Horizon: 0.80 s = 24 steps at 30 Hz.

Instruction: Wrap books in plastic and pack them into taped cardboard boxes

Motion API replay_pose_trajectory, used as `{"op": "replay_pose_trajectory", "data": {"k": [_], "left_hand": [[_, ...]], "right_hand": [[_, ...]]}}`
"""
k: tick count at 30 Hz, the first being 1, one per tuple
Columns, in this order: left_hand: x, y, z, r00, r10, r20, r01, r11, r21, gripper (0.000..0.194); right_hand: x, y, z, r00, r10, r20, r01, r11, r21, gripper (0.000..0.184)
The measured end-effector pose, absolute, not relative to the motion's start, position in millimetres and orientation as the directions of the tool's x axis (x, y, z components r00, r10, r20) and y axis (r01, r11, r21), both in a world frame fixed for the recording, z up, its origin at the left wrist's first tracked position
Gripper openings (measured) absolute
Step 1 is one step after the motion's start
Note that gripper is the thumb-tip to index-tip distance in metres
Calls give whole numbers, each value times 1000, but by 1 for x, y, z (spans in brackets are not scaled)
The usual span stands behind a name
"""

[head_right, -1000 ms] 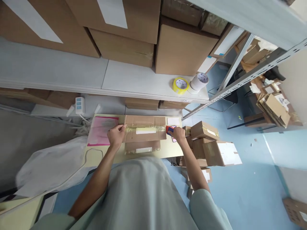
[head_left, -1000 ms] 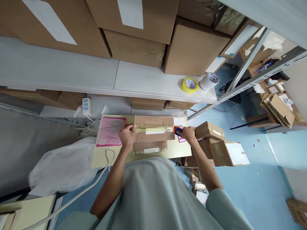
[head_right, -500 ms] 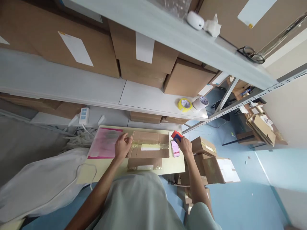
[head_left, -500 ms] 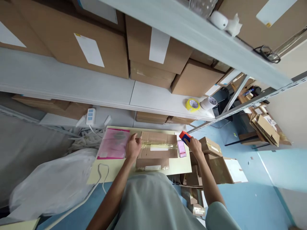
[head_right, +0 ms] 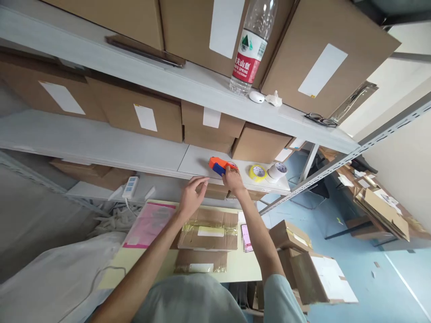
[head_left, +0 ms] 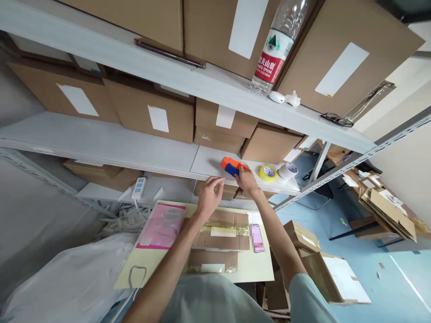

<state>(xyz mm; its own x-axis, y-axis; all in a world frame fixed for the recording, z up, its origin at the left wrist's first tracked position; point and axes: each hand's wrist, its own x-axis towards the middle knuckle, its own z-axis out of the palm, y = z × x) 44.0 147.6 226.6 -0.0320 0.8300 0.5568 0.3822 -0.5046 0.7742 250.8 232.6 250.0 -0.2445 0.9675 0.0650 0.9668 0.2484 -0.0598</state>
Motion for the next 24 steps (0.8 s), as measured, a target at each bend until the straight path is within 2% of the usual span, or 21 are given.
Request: {"op": "replay_pose_trajectory", "data": {"k": [4, 6, 10, 12, 15, 17, 19, 21, 24], "left_hand": [[41, 136, 220, -21, 874, 486, 410, -436, 801, 28], [36, 129, 207, -30, 892, 450, 433, -395, 811, 29], [17, 110, 159, -90, 944, 317, 505, -232, 831, 29], [3, 96, 125, -146, 966, 213, 552, -99, 828, 32], [-9, 71, 79, -252, 967, 31, 609, 134, 782, 44], [-6, 55, 58, -255, 964, -76, 639, 227, 735, 49], [5, 44, 48, -198, 968, -156, 681, 250, 688, 51], [19, 38, 45, -157, 969, -190, 740, 243, 627, 58], [33, 38, 46, -168, 965, -202, 830, 250, 499, 76]], "right_hand": [[240, 252, 243, -179, 984, 21, 982, 180, -57, 45], [241, 250, 237, -144, 983, 110, 982, 156, -105, 45], [260, 210, 209, -13, 925, 379, 966, 110, -235, 48], [274, 170, 182, 75, 912, 403, 954, 52, -295, 54], [289, 94, 133, 228, 948, 223, 927, -141, -347, 64], [289, 46, 103, 320, 947, -1, 891, -301, -341, 74], [280, 11, 82, 349, 915, -203, 862, -398, -315, 80], [269, -8, 70, 356, 893, -277, 855, -431, -289, 86], [262, -11, 63, 412, 874, -258, 834, -475, -280, 92]]}}
